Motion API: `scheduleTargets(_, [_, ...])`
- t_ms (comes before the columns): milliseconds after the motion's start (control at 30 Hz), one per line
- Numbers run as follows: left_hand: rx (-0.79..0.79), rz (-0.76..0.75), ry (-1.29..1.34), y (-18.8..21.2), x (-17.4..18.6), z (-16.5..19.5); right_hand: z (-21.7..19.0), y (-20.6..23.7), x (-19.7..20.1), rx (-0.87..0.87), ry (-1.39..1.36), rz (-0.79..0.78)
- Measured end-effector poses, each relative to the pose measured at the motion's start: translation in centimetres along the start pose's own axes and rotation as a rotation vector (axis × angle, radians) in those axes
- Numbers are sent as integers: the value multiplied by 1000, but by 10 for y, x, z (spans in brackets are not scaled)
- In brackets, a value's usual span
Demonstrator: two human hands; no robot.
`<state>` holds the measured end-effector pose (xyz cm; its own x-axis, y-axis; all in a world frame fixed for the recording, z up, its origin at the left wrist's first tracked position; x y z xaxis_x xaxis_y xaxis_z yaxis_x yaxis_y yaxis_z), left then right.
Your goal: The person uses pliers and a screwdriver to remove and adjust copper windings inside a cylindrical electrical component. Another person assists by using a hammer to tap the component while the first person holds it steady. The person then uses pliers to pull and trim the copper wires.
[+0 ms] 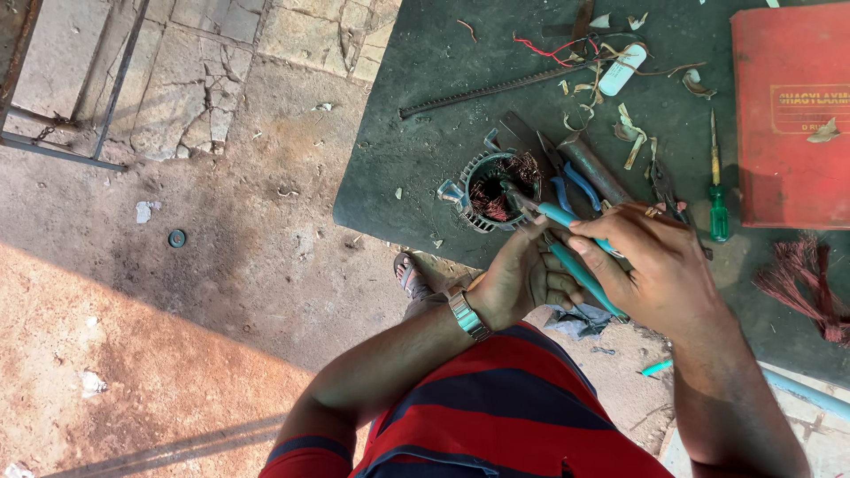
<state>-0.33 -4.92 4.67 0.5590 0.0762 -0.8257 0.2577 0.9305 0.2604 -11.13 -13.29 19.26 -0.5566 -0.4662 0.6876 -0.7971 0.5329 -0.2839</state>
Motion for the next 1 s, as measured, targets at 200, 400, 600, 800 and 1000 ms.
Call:
scheduleTargets(200, [62, 118, -5, 3, -9, 10, -7, -5, -3, 148, 44, -85])
scheduleTargets(400, [49, 200, 56, -2, -4, 15, -13, 5, -3, 184, -250, -123])
scheduleTargets(600, [44, 235, 9, -2, 0, 15, -4, 21, -44, 428, -756, 208])
scheduleTargets(800, [-98, 373, -678, 30, -13, 40, 10, 8, -50, 407, -902, 365])
scheduleTargets(1000, [-1097, 885, -1802, 57, -62, 63, 8, -8, -39, 381, -919, 306])
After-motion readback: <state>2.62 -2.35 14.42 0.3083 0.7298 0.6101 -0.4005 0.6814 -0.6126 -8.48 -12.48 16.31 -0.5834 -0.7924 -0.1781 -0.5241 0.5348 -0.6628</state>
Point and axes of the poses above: each hand's wrist, its own y-axis away from the middle knuckle, its own x-axis out of the back of the hand, z = x × y, the point moved 3 cm from there along -y, towards the middle knuckle, and after that the axes turned 6 degrees about -y, right-handed, at the moved point
